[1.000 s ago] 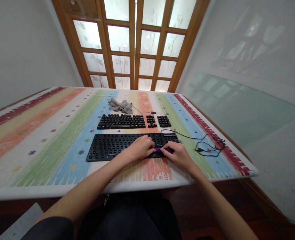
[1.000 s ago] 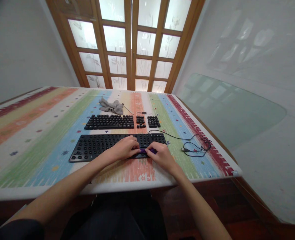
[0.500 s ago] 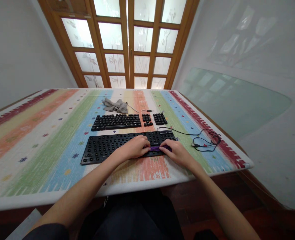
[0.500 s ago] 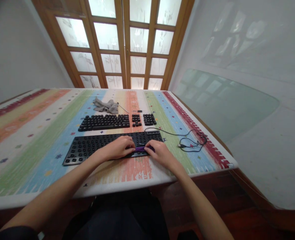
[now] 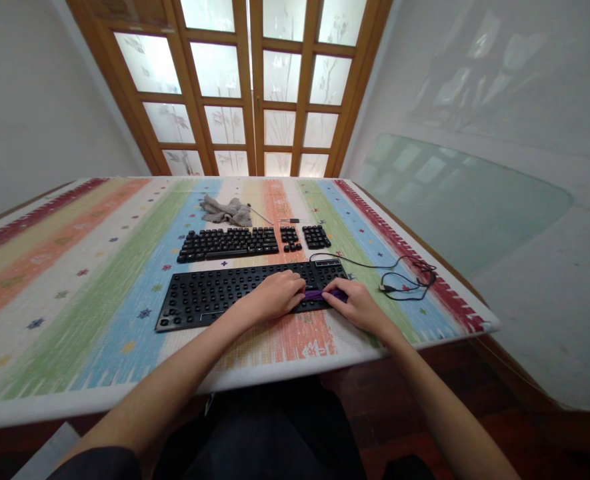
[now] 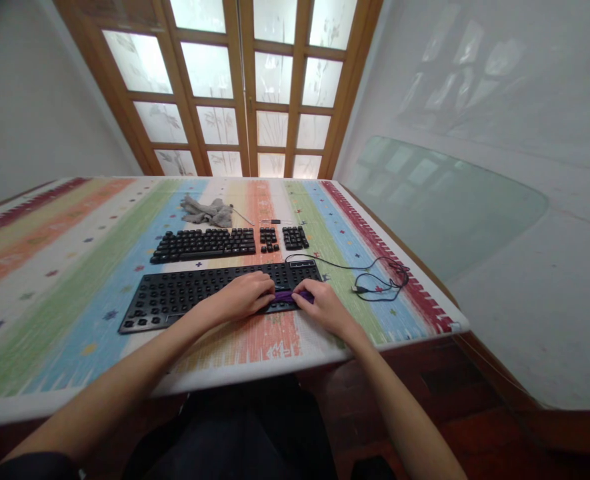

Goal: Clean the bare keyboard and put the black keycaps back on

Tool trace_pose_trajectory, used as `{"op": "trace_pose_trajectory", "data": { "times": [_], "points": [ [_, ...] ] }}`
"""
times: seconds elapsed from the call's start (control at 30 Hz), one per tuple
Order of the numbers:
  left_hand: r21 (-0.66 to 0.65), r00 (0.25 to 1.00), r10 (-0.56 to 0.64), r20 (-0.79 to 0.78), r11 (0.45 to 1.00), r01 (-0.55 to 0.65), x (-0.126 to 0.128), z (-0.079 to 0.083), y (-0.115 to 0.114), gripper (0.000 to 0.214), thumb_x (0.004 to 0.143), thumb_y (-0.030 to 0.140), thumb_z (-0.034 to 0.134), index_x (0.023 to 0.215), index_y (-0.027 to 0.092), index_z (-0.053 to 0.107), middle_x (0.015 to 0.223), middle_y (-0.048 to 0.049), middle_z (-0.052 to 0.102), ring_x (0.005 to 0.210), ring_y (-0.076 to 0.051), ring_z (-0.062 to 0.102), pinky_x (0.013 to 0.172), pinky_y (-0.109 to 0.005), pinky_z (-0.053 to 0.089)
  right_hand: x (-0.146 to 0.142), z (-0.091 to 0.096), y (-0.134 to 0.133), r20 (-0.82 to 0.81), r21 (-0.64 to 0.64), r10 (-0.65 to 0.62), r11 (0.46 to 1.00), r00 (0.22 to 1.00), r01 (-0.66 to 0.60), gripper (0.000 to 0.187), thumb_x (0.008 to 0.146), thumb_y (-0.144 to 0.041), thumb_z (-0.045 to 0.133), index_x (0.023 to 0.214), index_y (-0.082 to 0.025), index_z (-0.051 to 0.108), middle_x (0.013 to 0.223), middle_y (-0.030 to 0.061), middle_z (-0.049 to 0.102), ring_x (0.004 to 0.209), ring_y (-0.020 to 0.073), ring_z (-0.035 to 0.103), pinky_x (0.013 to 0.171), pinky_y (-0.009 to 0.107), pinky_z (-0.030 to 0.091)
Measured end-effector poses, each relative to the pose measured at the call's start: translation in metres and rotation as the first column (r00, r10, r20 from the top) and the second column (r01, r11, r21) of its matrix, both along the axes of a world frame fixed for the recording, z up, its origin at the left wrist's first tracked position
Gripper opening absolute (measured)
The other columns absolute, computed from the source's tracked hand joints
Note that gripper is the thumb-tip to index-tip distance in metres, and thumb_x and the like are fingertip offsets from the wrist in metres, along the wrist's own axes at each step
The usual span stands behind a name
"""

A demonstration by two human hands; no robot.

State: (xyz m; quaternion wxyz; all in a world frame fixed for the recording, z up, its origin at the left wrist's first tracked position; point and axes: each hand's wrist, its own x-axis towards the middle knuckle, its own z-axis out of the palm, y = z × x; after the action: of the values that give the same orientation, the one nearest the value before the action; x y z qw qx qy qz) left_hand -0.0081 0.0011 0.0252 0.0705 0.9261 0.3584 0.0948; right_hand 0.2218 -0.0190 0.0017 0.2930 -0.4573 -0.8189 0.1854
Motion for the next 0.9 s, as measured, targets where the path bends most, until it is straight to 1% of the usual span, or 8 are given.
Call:
{"op": "trace_pose_trajectory", "data": {
  "times": [0.13,0.2,0.27,0.37,0.47,0.67,0.9],
  "points": [
    [-0.061,1.0,-0.01,0.029,0.998,0.012,0.002,0.003,0.004,0.012,0.092,0.023,0.058,0.09,0.016,0.067,0.088,-0.0054,0.065,0.086,-0.019,0.06,0.076,-0.028,0.046,0.004,0.001,-0.001,0.042,0.051,-0.01,0.999,0.999,0.008,0.013,0.091,-0.027,0.056,0.086,-0.019,0.065,0.085,0.0053,0.07,0.079,0.0187,0.062,0.076,0.032,0.045],
    [-0.064,0.999,-0.016,0.045,0.998,0.019,0.002,0.004,0.006,0.012,0.091,0.024,0.06,0.089,0.016,0.068,0.087,-0.0052,0.064,0.086,-0.019,0.06,0.076,-0.028,0.046,0.005,0.003,-0.002,0.066,0.05,-0.023,0.999,0.998,0.02,0.013,0.092,-0.027,0.056,0.087,-0.019,0.065,0.086,0.0052,0.07,0.08,0.0192,0.063,0.077,0.033,0.045],
    [-0.046,0.999,-0.018,0.05,0.999,0.02,0.003,0.004,0.008,0.012,0.089,0.025,0.062,0.087,0.016,0.07,0.087,-0.0055,0.063,0.086,-0.019,0.059,0.076,-0.028,0.046,0.005,0.004,-0.003,0.094,0.045,-0.043,0.998,0.995,0.039,0.013,0.092,-0.027,0.056,0.086,-0.02,0.065,0.085,0.005,0.07,0.079,0.0194,0.063,0.077,0.033,0.044],
    [-0.02,0.999,-0.017,0.049,1.0,0.018,0.006,0.004,0.01,0.012,0.087,0.025,0.064,0.083,0.017,0.071,0.087,-0.0054,0.06,0.082,-0.019,0.059,0.075,-0.028,0.046,0.004,0.006,-0.006,0.129,0.071,-0.079,0.995,0.989,0.07,0.014,0.091,-0.027,0.057,0.083,-0.02,0.065,0.083,0.0055,0.07,0.076,0.0198,0.062,0.075,0.033,0.044],
    [-0.011,0.998,-0.022,0.054,1.0,0.022,0.009,0.006,0.011,0.012,0.087,0.025,0.064,0.082,0.017,0.072,0.085,-0.0049,0.059,0.08,-0.018,0.058,0.073,-0.028,0.046,0.004,0.008,-0.008,0.135,0.076,-0.1,0.993,0.986,0.09,0.015,0.091,-0.027,0.057,0.082,-0.02,0.065,0.082,0.0056,0.07,0.075,0.0197,0.062,0.072,0.032,0.044],
    [0.01,0.998,-0.033,0.052,0.999,0.033,0.01,0.007,0.011,0.011,0.085,0.025,0.066,0.08,0.017,0.073,0.085,-0.0047,0.06,0.079,-0.018,0.058,0.072,-0.027,0.044,0.003,0.01,-0.007,0.14,0.055,-0.115,0.993,0.983,0.109,0.012,0.089,-0.024,0.058,0.08,-0.019,0.066,0.081,0.0052,0.07,0.074,0.0196,0.062,0.07,0.031,0.043],
    [0.06,0.997,-0.067,0.041,0.996,0.065,0.011,0.006,0.01,0.01,0.086,0.024,0.064,0.083,0.018,0.072,0.086,-0.0052,0.061,0.084,-0.018,0.059,0.077,-0.028,0.045,0.005,0.013,-0.004,0.112,0.038,-0.1,0.995,0.989,0.097,0.012,0.088,-0.024,0.06,0.079,-0.02,0.067,0.078,0.004,0.07,0.072,0.0188,0.063,0.068,0.03,0.043]
  ]
}}
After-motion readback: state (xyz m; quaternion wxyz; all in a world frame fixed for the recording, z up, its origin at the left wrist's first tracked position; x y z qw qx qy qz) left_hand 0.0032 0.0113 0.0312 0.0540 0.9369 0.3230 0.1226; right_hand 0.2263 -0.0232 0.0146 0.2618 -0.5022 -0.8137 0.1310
